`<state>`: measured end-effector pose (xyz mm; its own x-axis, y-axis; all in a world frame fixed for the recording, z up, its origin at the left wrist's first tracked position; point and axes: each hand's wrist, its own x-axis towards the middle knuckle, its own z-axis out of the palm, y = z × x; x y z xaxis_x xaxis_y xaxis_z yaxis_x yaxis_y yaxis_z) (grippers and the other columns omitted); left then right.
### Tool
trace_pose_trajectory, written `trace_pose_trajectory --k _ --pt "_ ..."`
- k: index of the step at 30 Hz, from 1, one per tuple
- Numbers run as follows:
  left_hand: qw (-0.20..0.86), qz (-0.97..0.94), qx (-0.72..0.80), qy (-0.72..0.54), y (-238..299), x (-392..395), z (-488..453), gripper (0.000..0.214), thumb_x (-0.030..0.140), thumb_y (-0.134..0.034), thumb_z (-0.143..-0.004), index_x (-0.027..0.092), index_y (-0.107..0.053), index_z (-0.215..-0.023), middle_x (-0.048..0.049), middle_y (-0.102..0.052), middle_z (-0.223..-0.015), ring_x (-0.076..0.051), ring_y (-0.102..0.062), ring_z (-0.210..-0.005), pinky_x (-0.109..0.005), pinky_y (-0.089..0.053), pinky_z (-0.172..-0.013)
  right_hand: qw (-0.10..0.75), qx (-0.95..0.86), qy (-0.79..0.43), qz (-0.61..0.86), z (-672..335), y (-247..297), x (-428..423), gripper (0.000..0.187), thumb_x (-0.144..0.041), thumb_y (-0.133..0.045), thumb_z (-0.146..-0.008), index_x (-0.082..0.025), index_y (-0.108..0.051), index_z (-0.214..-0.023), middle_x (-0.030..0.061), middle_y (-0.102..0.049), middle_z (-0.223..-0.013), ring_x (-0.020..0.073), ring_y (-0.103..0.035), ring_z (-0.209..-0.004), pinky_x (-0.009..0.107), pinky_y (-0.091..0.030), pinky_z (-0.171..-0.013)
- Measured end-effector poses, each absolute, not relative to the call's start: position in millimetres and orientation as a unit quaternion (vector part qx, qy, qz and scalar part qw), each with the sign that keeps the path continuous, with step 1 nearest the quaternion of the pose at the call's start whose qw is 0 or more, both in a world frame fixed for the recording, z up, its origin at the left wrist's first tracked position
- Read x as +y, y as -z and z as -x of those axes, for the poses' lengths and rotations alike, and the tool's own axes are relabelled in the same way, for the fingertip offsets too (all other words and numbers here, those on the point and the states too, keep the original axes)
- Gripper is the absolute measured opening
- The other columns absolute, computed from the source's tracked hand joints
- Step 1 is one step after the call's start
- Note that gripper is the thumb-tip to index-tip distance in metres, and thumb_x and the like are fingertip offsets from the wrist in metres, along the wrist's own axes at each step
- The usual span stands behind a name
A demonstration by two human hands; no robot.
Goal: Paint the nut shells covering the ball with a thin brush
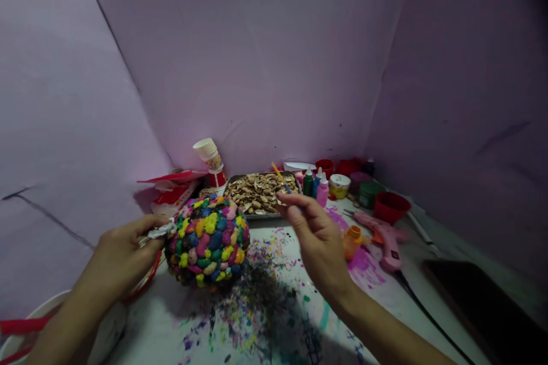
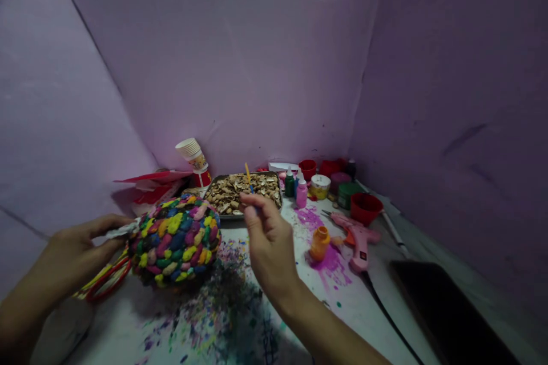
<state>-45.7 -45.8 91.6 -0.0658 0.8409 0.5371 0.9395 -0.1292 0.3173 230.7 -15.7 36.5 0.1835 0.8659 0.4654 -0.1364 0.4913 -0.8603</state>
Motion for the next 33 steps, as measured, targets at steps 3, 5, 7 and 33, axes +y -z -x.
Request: trace_pose_trajectory --k 3,5,7,33 --pt "0.078 0.676 -0.676 0.283 -90 -44 59 0.016 0.024 -0.055 -0.076 0.028 -0.07 -0.077 0.0141 -0.068 -0.055 -0.013 -0.063 -0.048 -0.018 -0.044 -0.048 0.585 -0.626 -0.361 0.369 -224 -23 -17 0.031 -0.022 -0.053 -0.087 -0.02 -0.058 -0.118 0.0105 -0.069 -0.122 0.0242 -0.064 -0.116 0.047 -0.051 -0.1" --pt "0.09 0.675 -0.683 0.264 -88 -44 65 0.018 0.022 -0.053 -0.078 0.029 -0.07 -0.079 0.0137 -0.069 -0.056 -0.014 -0.065 -0.051 -0.019 -0.045 -0.049 0.531 -0.683 -0.35 0.359 -220 -17 -22 0.041 -0.014 -0.049 -0.084 -0.019 -0.052 -0.125 0.0118 -0.065 -0.13 0.0241 -0.059 -0.123 0.047 -0.046 -0.105" --pt "0.106 0.676 -0.683 0.257 -86 -42 69 0.02 0.02 -0.051 -0.08 0.029 -0.069 -0.078 0.0134 -0.069 -0.057 -0.015 -0.066 -0.052 -0.02 -0.045 -0.049 0.492 -0.721 -0.343 0.346 -216 -13 -27 0.047 -0.009 -0.046 -0.082 -0.018 -0.047 -0.128 0.0128 -0.062 -0.133 0.0234 -0.056 -0.127 0.047 -0.043 -0.108" --pt "-0.09 0.55 -0.786 0.266 -90 -24 77 0.024 0.039 -0.049 -0.061 0.022 -0.063 -0.071 -0.001 -0.069 -0.066 -0.025 -0.059 -0.074 -0.029 -0.039 -0.067 0.449 -0.664 -0.506 0.318 -177 5 -20 0.07 0.008 -0.041 -0.06 -0.022 -0.042 -0.123 0.0093 -0.062 -0.129 0.0204 -0.055 -0.125 0.039 -0.046 -0.102"
